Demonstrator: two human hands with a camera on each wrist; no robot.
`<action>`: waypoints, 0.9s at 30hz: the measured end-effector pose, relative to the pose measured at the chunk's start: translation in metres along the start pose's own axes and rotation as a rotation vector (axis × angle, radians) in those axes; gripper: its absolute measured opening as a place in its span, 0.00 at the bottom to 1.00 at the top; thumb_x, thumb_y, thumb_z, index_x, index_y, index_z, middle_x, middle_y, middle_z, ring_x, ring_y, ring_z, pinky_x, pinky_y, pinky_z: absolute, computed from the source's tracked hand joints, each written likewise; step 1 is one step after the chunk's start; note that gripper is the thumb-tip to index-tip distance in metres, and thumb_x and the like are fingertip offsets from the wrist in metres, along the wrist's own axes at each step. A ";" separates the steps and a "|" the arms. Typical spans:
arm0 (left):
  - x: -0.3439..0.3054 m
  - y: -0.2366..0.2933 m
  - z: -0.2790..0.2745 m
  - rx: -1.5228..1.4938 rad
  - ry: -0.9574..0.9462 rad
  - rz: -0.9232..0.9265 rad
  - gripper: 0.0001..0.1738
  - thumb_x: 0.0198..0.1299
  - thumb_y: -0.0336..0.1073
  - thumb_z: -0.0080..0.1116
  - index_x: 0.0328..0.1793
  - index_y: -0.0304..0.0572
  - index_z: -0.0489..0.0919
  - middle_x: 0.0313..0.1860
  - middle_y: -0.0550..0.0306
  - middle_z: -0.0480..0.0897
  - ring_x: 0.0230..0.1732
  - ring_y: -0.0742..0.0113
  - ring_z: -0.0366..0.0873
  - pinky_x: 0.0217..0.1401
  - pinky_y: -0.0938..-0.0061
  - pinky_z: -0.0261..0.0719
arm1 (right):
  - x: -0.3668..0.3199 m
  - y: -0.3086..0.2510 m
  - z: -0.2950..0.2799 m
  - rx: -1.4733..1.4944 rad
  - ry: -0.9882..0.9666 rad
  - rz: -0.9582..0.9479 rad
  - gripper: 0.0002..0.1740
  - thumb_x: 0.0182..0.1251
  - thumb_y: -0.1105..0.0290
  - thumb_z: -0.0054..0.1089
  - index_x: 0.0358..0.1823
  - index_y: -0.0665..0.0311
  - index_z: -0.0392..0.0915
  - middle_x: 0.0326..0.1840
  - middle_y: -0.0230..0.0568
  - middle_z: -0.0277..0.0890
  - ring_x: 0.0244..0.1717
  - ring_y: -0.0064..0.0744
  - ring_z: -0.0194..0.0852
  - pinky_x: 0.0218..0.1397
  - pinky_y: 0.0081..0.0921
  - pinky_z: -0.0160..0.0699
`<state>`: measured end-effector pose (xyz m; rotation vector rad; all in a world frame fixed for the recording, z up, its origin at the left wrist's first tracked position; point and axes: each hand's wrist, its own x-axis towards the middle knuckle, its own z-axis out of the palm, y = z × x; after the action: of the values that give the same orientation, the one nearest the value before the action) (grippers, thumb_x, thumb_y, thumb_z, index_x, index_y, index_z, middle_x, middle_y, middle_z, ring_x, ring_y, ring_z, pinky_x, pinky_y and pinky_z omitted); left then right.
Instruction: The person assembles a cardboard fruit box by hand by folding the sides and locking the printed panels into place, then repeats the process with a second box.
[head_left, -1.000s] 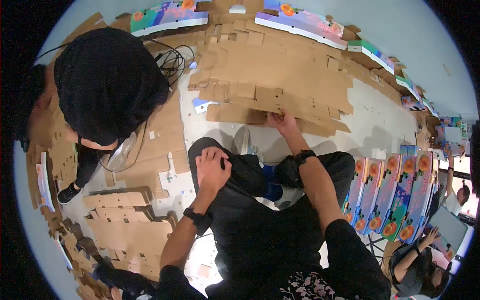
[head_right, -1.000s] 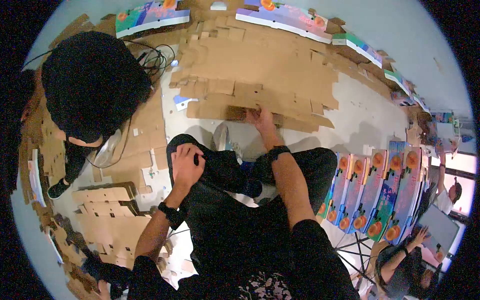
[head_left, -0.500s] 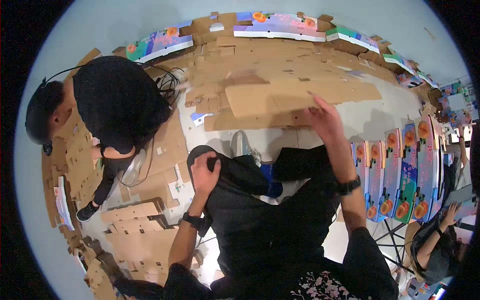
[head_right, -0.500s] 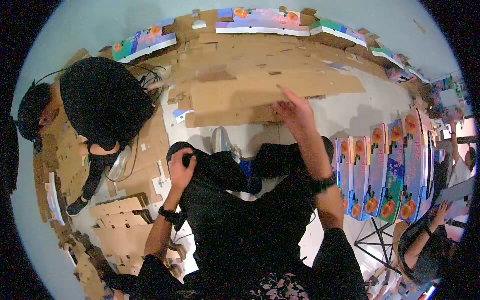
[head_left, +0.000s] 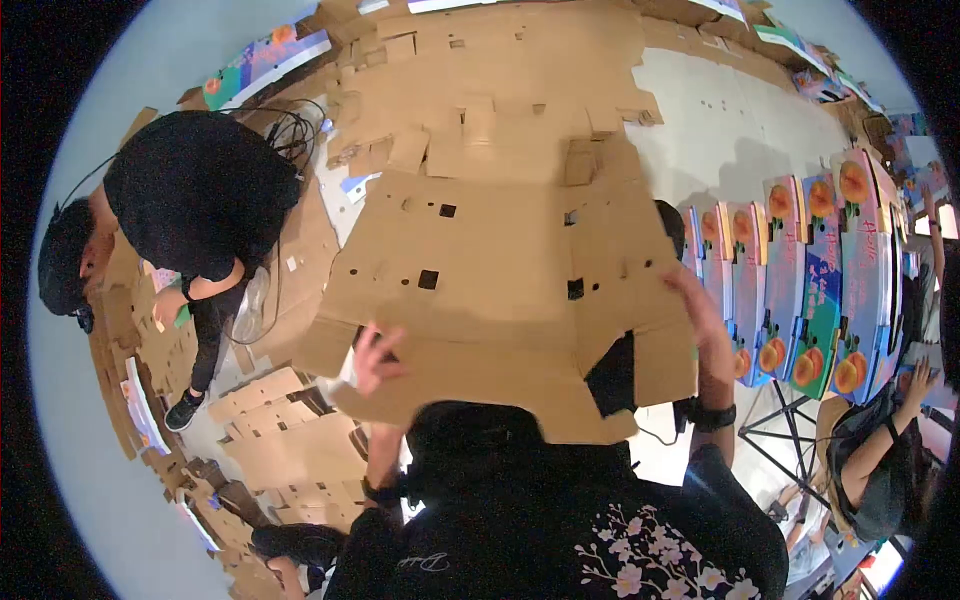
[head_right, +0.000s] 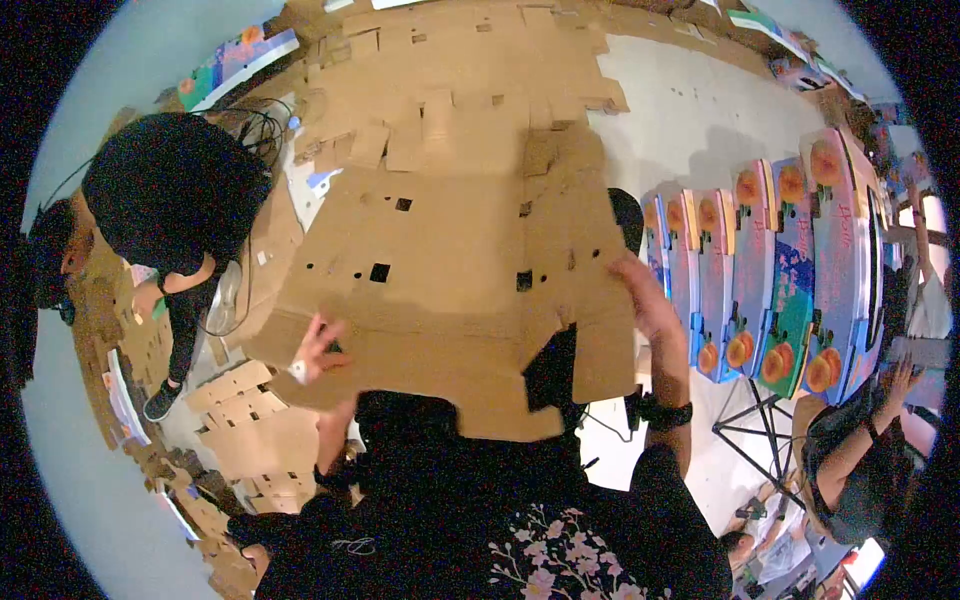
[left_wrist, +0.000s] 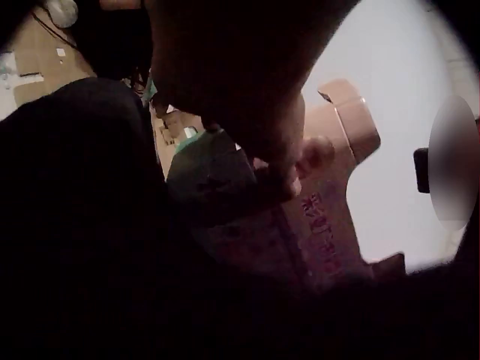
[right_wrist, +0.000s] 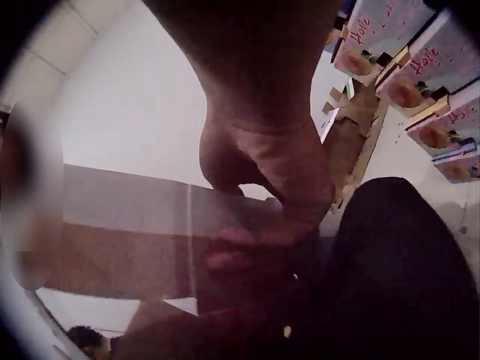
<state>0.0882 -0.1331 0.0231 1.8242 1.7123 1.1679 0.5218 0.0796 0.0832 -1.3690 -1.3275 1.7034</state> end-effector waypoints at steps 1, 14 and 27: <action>-0.002 0.011 0.007 -0.050 0.013 -0.023 0.25 0.57 0.42 0.74 0.56 0.44 0.76 0.71 0.39 0.74 0.78 0.41 0.63 0.75 0.47 0.66 | 0.001 0.014 -0.004 -0.042 -0.048 -0.022 0.29 0.77 0.59 0.53 0.72 0.66 0.67 0.67 0.43 0.74 0.61 0.37 0.77 0.67 0.37 0.75; -0.018 0.099 0.001 -0.478 -0.175 -0.467 0.16 0.65 0.30 0.64 0.55 0.39 0.73 0.67 0.42 0.79 0.71 0.51 0.73 0.72 0.61 0.74 | -0.059 0.032 -0.023 0.008 -0.011 -0.043 0.52 0.63 0.64 0.70 0.83 0.66 0.47 0.81 0.48 0.56 0.77 0.38 0.58 0.78 0.40 0.59; 0.020 0.109 -0.011 0.054 0.094 -0.335 0.31 0.55 0.17 0.49 0.69 0.33 0.71 0.71 0.40 0.72 0.74 0.47 0.68 0.74 0.58 0.69 | -0.027 -0.001 0.041 -0.330 0.084 -0.232 0.60 0.53 0.72 0.78 0.84 0.62 0.47 0.82 0.48 0.55 0.80 0.42 0.57 0.81 0.42 0.58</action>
<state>0.1470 -0.1378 0.1173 1.4540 2.0242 1.0882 0.4913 0.0422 0.0930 -1.3819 -1.7002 1.3016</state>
